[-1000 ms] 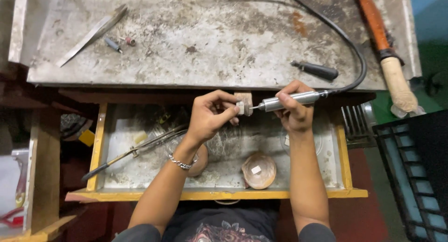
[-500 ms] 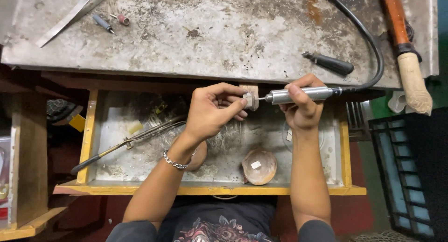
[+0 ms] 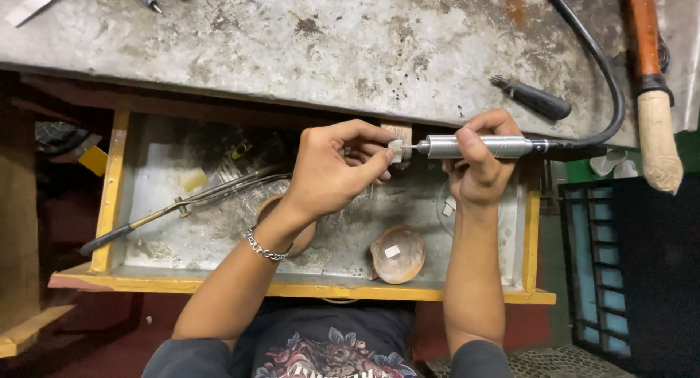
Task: Polishing a small metal jewelry component using a handheld rotary tool at a workbench.
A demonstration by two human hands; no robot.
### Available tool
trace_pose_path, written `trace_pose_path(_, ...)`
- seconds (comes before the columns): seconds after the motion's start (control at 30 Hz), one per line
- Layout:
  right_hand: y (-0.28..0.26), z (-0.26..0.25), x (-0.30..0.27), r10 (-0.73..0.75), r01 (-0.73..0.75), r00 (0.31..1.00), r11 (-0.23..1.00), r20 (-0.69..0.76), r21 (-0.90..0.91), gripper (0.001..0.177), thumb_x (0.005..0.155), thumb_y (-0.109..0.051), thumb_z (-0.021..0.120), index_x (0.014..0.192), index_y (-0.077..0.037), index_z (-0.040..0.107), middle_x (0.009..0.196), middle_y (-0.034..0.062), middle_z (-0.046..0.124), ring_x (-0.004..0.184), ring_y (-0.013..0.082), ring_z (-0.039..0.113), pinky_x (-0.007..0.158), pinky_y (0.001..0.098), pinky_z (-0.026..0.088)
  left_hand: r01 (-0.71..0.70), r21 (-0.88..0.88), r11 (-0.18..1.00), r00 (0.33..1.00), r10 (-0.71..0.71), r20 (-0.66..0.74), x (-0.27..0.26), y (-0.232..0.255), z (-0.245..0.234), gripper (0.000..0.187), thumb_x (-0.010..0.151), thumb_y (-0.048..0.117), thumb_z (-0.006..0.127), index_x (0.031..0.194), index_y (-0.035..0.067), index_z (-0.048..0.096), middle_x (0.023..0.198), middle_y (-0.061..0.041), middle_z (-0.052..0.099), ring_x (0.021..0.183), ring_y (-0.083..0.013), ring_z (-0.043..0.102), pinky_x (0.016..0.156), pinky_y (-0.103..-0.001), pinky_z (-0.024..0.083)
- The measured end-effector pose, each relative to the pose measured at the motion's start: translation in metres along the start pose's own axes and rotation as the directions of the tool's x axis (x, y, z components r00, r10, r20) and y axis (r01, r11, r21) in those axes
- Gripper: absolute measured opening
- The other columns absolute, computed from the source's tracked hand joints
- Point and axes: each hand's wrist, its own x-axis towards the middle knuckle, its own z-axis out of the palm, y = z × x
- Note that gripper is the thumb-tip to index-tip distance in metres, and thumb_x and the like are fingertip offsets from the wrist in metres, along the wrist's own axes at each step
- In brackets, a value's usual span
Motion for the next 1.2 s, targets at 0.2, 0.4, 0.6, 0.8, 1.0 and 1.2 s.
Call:
trace_pose_path(0.2, -0.001, 0.002, 0.001, -0.016, 0.016, 1.000, 1.000, -0.005, -0.017, 0.028, 0.080, -0.019, 0.079, 0.085, -0.002, 0.058, 0.055, 0.0150, 0.055, 0.035, 0.0176, 0.054, 0.031, 0.0240, 0.042, -0.012, 0.043, 0.999, 1.000, 0.013, -0.005, 0.000, 0.007, 0.000, 0.018, 0.083, -0.004, 0.074, 0.101, -0.007, 0.075, 0.076, -0.023, 0.076, 0.062, -0.0211, 0.077, 0.054, -0.027, 0.067)
trace_pose_path(0.4, 0.001, -0.001, 0.002, -0.028, 0.028, 1.000, 0.999, -0.003, 0.033, 0.026, 0.082, -0.019, 0.078, 0.088, -0.004, 0.057, 0.057, 0.0131, 0.056, 0.035, 0.0170, 0.055, 0.031, 0.0230, 0.043, -0.002, 0.055, 0.998, 1.000, 0.003, -0.012, 0.000, 0.013, 0.002, 0.019, 0.082, -0.005, 0.073, 0.101, -0.008, 0.075, 0.075, -0.025, 0.076, 0.061, -0.0223, 0.077, 0.053, -0.029, 0.067)
trace_pose_path(0.6, -0.004, -0.005, 0.001, -0.028, 0.027, 0.999, 0.999, 0.043, 0.019, 0.029, 0.082, -0.019, 0.081, 0.090, -0.004, 0.057, 0.059, 0.0152, 0.059, 0.038, 0.0189, 0.059, 0.032, 0.0241, 0.045, -0.016, 0.054, 0.998, 1.000, 0.016, -0.004, 0.000, 0.011, -0.002, 0.019, 0.083, -0.004, 0.074, 0.102, -0.007, 0.075, 0.076, -0.025, 0.076, 0.063, -0.0228, 0.077, 0.054, -0.029, 0.067)
trace_pose_path(0.8, -0.003, -0.008, 0.000, -0.048, 0.045, 0.996, 0.998, 0.070, 0.053, 0.032, 0.083, -0.019, 0.082, 0.092, -0.002, 0.056, 0.061, 0.0169, 0.060, 0.038, 0.0190, 0.059, 0.033, 0.0238, 0.044, -0.026, 0.013, 1.000, 1.000, 0.026, 0.002, -0.001, 0.004, -0.002, 0.019, 0.084, -0.003, 0.074, 0.102, -0.009, 0.073, 0.077, -0.025, 0.075, 0.062, -0.0229, 0.077, 0.054, -0.029, 0.067)
trace_pose_path(1.0, -0.001, -0.012, 0.001, -0.040, 0.031, 0.990, 0.997, 0.133, 0.067, 0.032, 0.081, -0.018, 0.083, 0.090, 0.000, 0.057, 0.062, 0.0193, 0.064, 0.040, 0.0193, 0.062, 0.032, 0.0244, 0.045, -0.022, 0.021, 1.000, 1.000, 0.022, -0.002, -0.002, 0.004, 0.002, 0.020, 0.084, -0.005, 0.072, 0.103, -0.010, 0.073, 0.076, -0.026, 0.075, 0.060, -0.0226, 0.076, 0.053, -0.030, 0.067)
trace_pose_path(1.2, 0.001, -0.014, 0.004, -0.029, 0.014, 0.992, 0.993, 0.126, 0.115, 0.033, 0.080, -0.016, 0.084, 0.088, 0.003, 0.059, 0.059, 0.0192, 0.061, 0.038, 0.0207, 0.060, 0.031, 0.0256, 0.044, 0.000, 0.004, 1.000, 1.000, 0.000, 0.005, -0.004, 0.008, 0.005, 0.023, 0.085, -0.005, 0.073, 0.107, -0.011, 0.072, 0.078, -0.027, 0.075, 0.060, -0.0227, 0.075, 0.053, -0.030, 0.066)
